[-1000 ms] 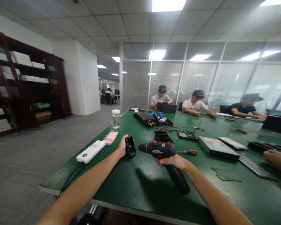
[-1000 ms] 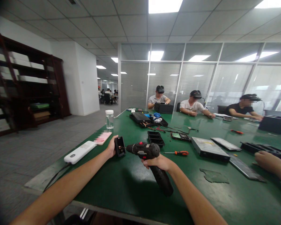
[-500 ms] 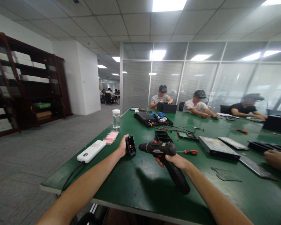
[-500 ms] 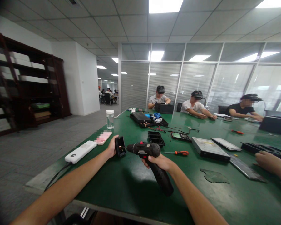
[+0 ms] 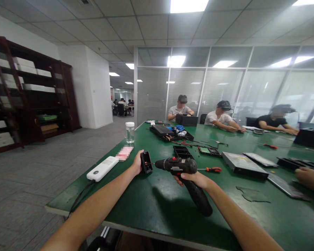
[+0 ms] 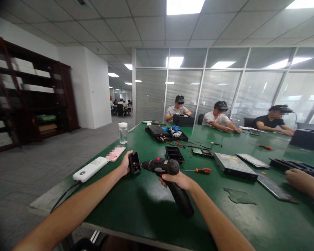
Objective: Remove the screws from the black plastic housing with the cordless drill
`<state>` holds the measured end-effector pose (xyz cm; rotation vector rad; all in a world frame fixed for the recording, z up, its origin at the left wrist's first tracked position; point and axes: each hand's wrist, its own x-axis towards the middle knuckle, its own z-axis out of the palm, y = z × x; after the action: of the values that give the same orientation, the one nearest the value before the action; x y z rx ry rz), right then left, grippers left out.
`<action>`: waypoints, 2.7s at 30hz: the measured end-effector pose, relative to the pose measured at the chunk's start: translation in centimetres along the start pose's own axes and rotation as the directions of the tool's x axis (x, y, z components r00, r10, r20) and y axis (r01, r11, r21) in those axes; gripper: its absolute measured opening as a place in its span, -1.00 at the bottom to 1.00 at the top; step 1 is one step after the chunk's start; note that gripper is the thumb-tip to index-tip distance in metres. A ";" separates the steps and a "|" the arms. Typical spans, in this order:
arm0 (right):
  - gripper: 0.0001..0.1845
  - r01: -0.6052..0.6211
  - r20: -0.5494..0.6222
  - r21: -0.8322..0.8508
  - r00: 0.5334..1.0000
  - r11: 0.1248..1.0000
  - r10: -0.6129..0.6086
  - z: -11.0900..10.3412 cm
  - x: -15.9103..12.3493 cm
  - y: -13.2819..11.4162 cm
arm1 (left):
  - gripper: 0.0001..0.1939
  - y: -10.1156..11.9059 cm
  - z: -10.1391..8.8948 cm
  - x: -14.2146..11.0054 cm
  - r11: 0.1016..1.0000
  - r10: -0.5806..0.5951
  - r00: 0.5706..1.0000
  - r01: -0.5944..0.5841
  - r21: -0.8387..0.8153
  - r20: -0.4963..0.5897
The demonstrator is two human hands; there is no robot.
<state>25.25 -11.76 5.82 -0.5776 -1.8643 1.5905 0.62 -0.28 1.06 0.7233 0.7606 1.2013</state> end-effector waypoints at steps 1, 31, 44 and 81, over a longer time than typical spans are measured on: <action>-0.71 -0.002 -0.001 -0.005 1.000 1.000 0.002 0.0 0.0 0.0 | -0.66 0.0 0.0 0.0 1.000 0.002 1.000 -0.002 -0.004 -0.006; -0.70 -0.015 -0.016 0.000 1.000 1.000 0.015 0.4 -0.1 -0.3 | -0.68 0.1 0.5 -0.6 1.000 0.000 1.000 -0.001 -0.013 -0.032; -0.71 -0.012 -0.028 0.010 1.000 1.000 0.012 0.3 0.0 -0.2 | -0.66 0.0 0.0 -0.1 1.000 0.007 1.000 -0.006 -0.010 0.005; -0.71 -0.025 -0.028 0.010 0.999 1.000 0.025 0.4 -0.1 -0.3 | -0.65 -0.4 -0.5 0.6 0.998 0.041 0.999 -0.041 0.036 -0.001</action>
<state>25.08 -12.12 6.05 -0.6177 -1.8352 1.5984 0.49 0.29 0.39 0.7712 0.7742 1.2284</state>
